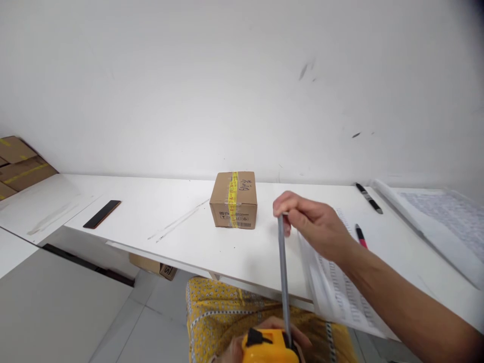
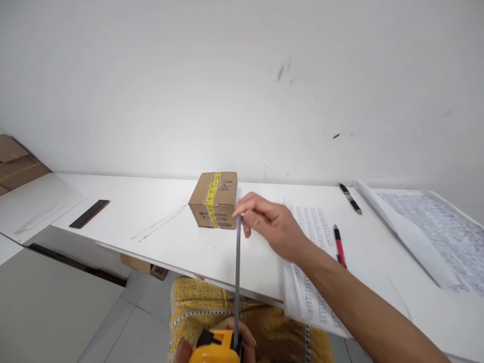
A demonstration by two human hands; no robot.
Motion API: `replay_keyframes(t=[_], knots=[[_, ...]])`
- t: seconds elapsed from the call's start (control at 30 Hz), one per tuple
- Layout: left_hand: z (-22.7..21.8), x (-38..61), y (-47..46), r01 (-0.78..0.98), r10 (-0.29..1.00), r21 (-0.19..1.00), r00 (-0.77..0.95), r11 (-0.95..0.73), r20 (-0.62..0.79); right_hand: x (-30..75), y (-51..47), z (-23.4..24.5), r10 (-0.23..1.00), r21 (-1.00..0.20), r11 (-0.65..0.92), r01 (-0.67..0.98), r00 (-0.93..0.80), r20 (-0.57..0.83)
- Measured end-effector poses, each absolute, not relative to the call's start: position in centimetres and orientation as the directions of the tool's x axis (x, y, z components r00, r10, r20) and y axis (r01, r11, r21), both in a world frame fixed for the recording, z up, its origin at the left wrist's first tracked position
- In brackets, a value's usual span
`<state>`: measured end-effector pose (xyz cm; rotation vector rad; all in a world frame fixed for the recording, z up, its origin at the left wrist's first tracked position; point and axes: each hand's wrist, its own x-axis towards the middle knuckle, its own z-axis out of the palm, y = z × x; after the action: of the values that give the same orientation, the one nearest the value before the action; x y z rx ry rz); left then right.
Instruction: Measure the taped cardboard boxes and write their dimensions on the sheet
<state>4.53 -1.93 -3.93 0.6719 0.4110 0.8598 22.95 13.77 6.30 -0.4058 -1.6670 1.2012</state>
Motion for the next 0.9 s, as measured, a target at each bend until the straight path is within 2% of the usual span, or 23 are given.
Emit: replay_keyframes(t=[0.1, 0.2, 0.3, 0.43, 0.63, 0.9], knots=[[-2.7, 4.7, -1.9, -0.602, 0.848, 0.699, 0.529, 0.386, -0.013, 23.0, 15.6, 6.7, 0.775, -0.902, 0.364, -0.234, -0.461, 0.432], [-1.1, 5.2, -1.4, -0.62, 0.917, 0.72, 0.394, 0.31, -0.055, 22.1, 15.9, 7.0, 0.771, -0.92, 0.331, -0.21, -0.502, 0.392], [0.6, 5.5, -0.6, -0.549, 0.958, 0.799, 0.263, 0.244, -0.112, 21.0, 16.1, 7.5, 0.816, -0.917, 0.371, -0.149, -0.42, 0.398], [3.2, 5.1, 1.6, -0.456, 0.979, 0.87, 0.152, 0.189, -0.134, 19.3, 19.5, 8.2, 0.869, -0.933, 0.332, -0.137, -0.341, 0.359], [6.7, 3.0, 9.1, -0.389, 0.982, 0.904, 0.125, 0.177, -0.139, 15.6, 28.8, 8.1, 0.927, -0.962, 0.186, -0.2, -0.288, 0.239], [7.7, 0.7, 13.8, -0.315, 0.963, 0.911, 0.139, 0.265, -0.232, 12.9, 34.9, 6.5, 0.951, -0.974, 0.206, 0.098, -0.254, 0.176]])
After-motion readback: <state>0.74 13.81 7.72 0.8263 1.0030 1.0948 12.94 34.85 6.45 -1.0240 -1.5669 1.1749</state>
